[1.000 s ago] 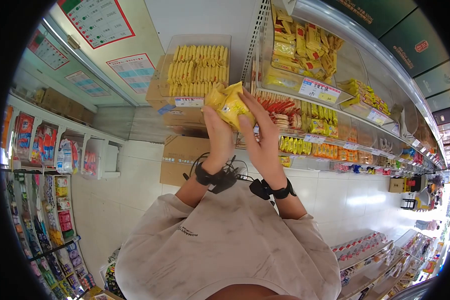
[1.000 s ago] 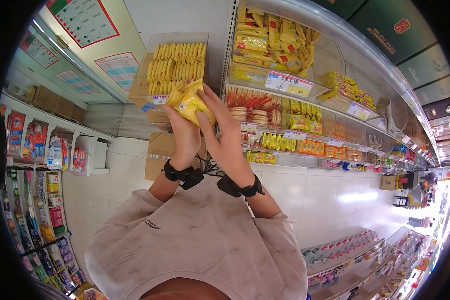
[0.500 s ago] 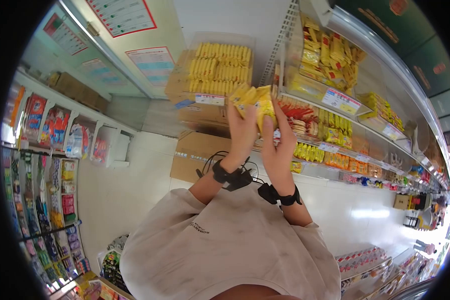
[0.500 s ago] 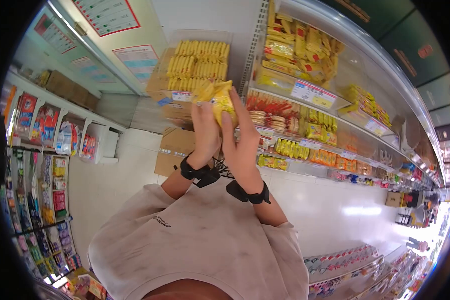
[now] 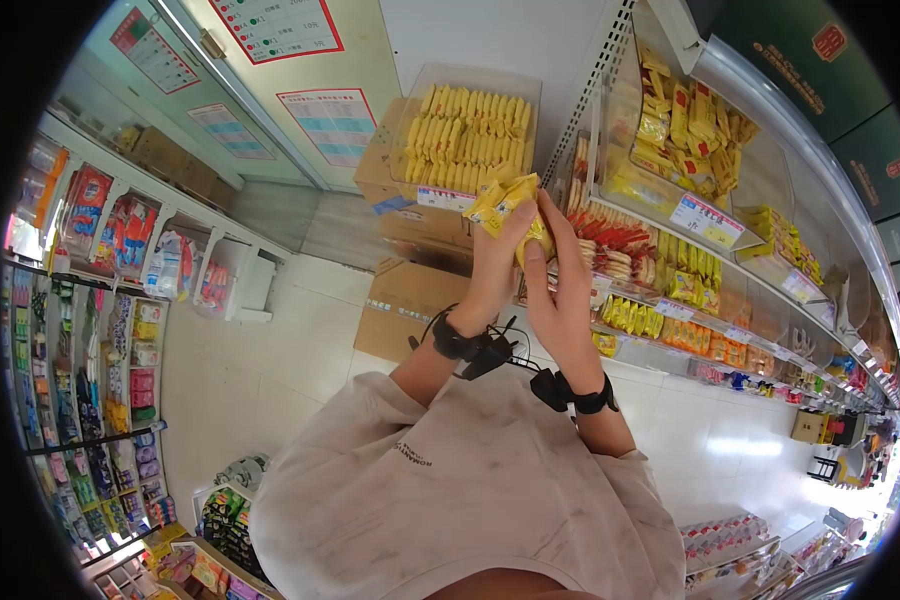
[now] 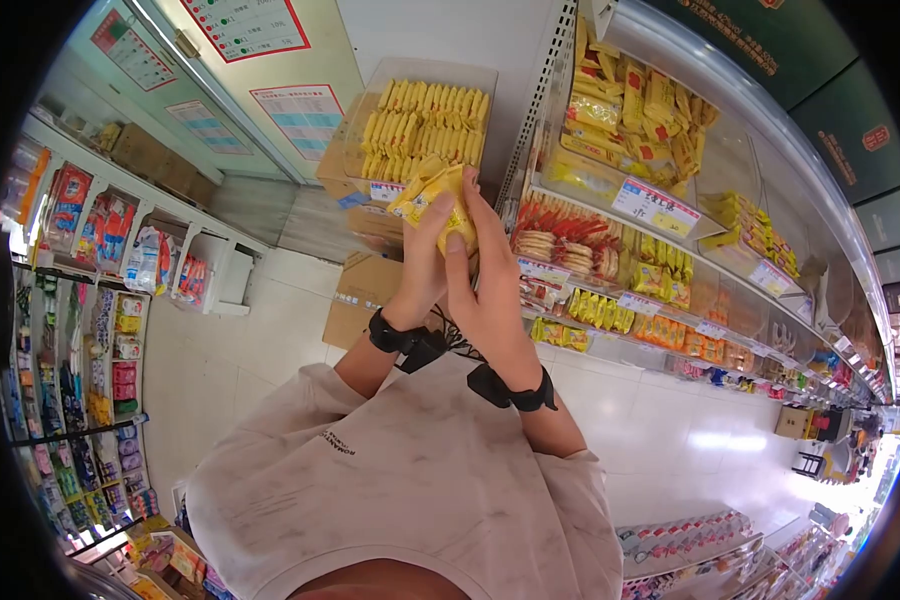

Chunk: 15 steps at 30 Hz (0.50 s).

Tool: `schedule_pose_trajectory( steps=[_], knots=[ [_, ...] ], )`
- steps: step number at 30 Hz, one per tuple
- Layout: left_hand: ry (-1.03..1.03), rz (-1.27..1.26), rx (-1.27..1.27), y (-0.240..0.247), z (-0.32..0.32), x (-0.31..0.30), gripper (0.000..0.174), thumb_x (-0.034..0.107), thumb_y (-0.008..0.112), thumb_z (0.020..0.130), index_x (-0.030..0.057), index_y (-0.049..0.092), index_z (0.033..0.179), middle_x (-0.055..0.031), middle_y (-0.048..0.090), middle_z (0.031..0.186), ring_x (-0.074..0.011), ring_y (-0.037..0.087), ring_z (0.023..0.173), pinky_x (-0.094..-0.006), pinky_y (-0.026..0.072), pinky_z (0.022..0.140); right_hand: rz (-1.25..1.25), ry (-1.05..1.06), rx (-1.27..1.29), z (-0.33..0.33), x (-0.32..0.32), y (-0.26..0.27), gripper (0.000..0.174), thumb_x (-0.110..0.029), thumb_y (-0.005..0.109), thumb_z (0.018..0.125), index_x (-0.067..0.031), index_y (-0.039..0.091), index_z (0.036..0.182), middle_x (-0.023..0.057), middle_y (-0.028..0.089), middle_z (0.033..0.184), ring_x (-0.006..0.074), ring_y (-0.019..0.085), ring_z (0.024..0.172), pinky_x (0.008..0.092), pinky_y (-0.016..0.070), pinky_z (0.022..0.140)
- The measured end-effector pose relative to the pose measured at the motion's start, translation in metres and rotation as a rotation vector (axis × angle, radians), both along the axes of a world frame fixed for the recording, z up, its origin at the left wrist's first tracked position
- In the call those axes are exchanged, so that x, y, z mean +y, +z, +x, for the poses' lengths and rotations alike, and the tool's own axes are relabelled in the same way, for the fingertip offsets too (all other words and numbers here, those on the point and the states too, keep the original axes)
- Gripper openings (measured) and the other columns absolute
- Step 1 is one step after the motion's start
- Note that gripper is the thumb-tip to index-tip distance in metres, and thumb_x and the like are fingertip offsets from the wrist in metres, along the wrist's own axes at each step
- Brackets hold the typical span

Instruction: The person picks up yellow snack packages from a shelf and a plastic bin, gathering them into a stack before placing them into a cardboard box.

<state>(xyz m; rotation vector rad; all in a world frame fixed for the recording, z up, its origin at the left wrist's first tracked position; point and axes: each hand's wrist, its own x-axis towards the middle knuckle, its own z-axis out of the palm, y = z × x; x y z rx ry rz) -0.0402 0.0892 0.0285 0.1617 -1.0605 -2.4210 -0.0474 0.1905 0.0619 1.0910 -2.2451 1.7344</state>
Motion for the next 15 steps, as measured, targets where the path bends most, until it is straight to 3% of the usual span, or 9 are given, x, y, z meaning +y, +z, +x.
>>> schedule_pose_trajectory(
  steps=[8,11,15],
  knots=[
    [-0.061,-0.136,0.105,-0.023,0.002,-0.018,0.057,0.021,0.064,0.098,0.0025,0.043,0.147,-0.0120,0.050,0.147,-0.0194,0.051,0.128,-0.0345,0.0414,0.109,-0.030,0.130,0.010,-0.001,0.002,0.015,0.053,0.002,0.055,0.094,0.0053,0.045,0.146,0.0258,0.051,0.144,0.0404,0.054,0.131,0.0424,0.0407,0.111],
    [-0.062,-0.275,0.197,-0.011,-0.001,-0.024,0.059,0.022,0.064,0.098,0.0021,0.041,0.148,-0.0140,0.048,0.150,-0.0221,0.049,0.133,-0.0381,0.0387,0.113,-0.007,0.134,0.022,-0.001,0.006,0.017,0.052,0.002,0.056,0.094,0.0057,0.046,0.145,0.0251,0.052,0.145,0.0415,0.053,0.132,0.0433,0.0402,0.112],
    [-0.185,-0.250,0.227,-0.014,-0.002,-0.029,0.060,0.020,0.065,0.096,0.0021,0.041,0.148,-0.0150,0.047,0.151,-0.0224,0.049,0.135,-0.0389,0.0379,0.115,0.030,0.106,0.159,-0.002,0.006,0.018,0.052,0.000,0.056,0.094,0.0060,0.046,0.145,0.0248,0.051,0.146,0.0431,0.049,0.136,0.0447,0.0370,0.115]
  ],
)
